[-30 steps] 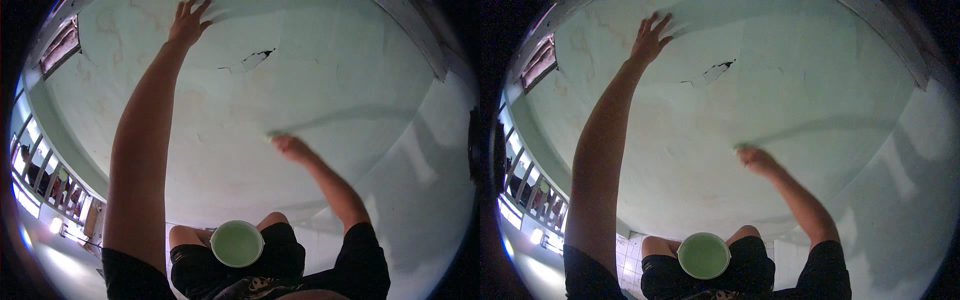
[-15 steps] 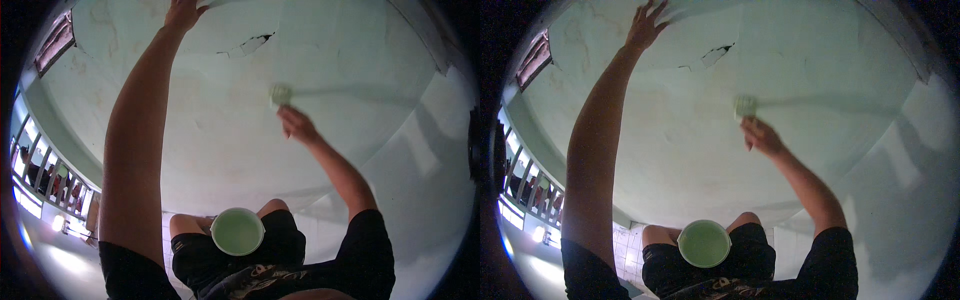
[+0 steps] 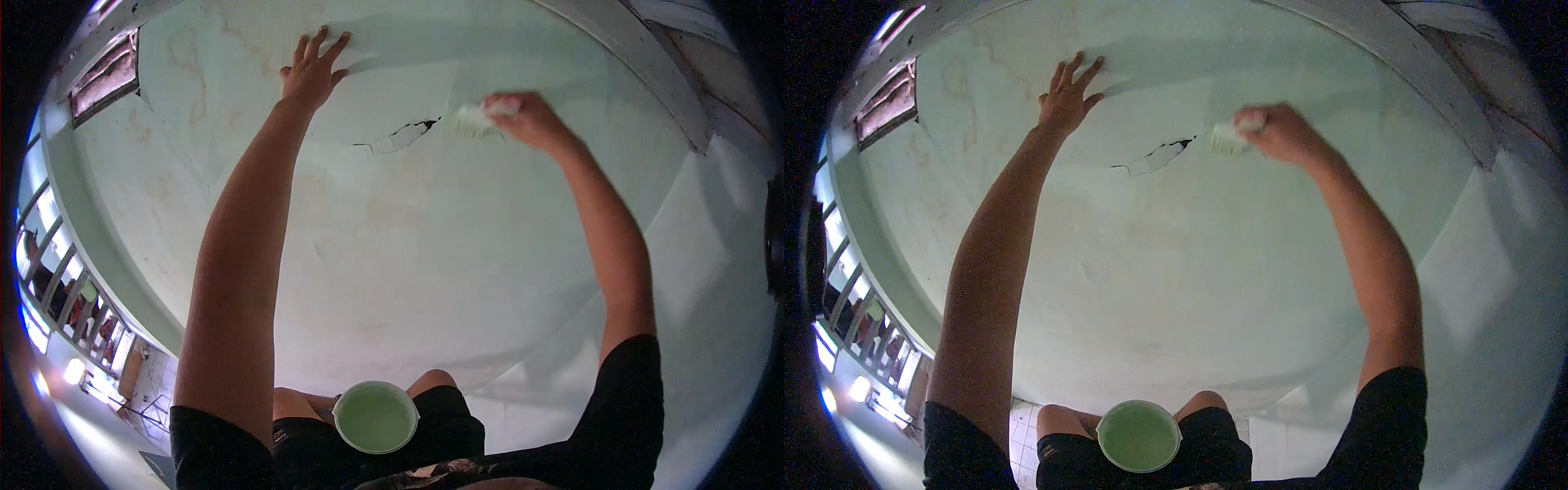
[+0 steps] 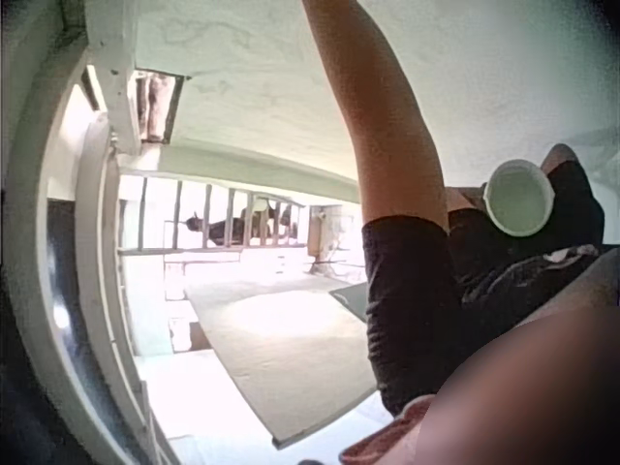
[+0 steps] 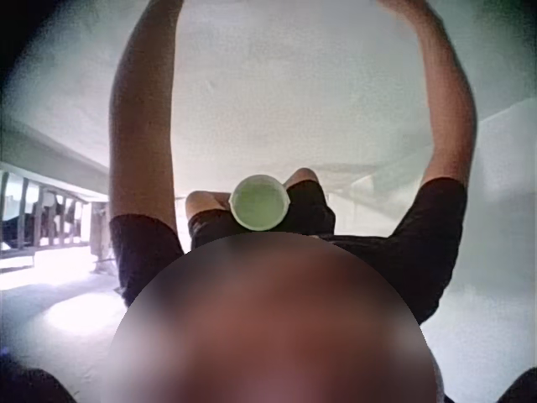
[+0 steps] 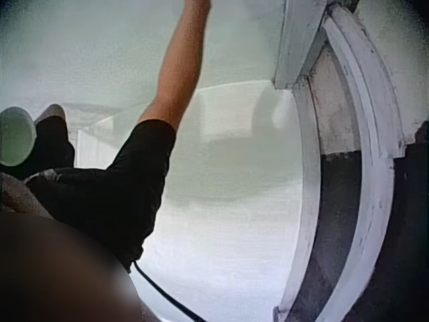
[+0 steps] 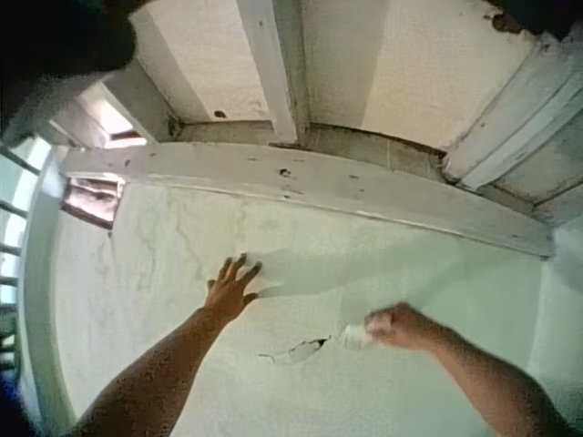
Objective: The person applies a liquid from a bowl to a damaged section of a ceiling using a brush.
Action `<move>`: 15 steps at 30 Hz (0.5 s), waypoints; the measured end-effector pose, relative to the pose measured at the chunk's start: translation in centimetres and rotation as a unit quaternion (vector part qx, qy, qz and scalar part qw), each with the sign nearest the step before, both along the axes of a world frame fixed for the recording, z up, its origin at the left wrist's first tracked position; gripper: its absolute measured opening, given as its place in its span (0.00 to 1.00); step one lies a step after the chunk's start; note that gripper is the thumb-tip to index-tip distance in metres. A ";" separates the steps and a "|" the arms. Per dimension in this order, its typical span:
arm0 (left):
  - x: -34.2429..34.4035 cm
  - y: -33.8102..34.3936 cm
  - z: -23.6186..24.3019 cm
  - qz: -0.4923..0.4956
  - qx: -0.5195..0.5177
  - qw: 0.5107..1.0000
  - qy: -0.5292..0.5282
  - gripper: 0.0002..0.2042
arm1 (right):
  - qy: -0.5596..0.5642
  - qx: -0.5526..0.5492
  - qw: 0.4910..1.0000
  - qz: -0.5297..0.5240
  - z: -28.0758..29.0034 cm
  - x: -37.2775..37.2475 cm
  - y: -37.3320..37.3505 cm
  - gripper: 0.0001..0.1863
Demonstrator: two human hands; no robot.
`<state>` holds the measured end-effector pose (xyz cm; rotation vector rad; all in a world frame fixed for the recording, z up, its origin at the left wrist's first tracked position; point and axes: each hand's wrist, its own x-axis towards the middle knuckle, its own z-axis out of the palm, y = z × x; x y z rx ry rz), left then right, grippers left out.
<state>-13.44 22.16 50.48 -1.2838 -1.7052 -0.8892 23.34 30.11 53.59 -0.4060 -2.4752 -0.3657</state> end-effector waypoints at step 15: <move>-0.7 0.1 0.0 0.005 -0.009 1.000 0.012 0.32 | -0.007 0.180 0.977 0.111 -10.1 -0.2 0.4 0.11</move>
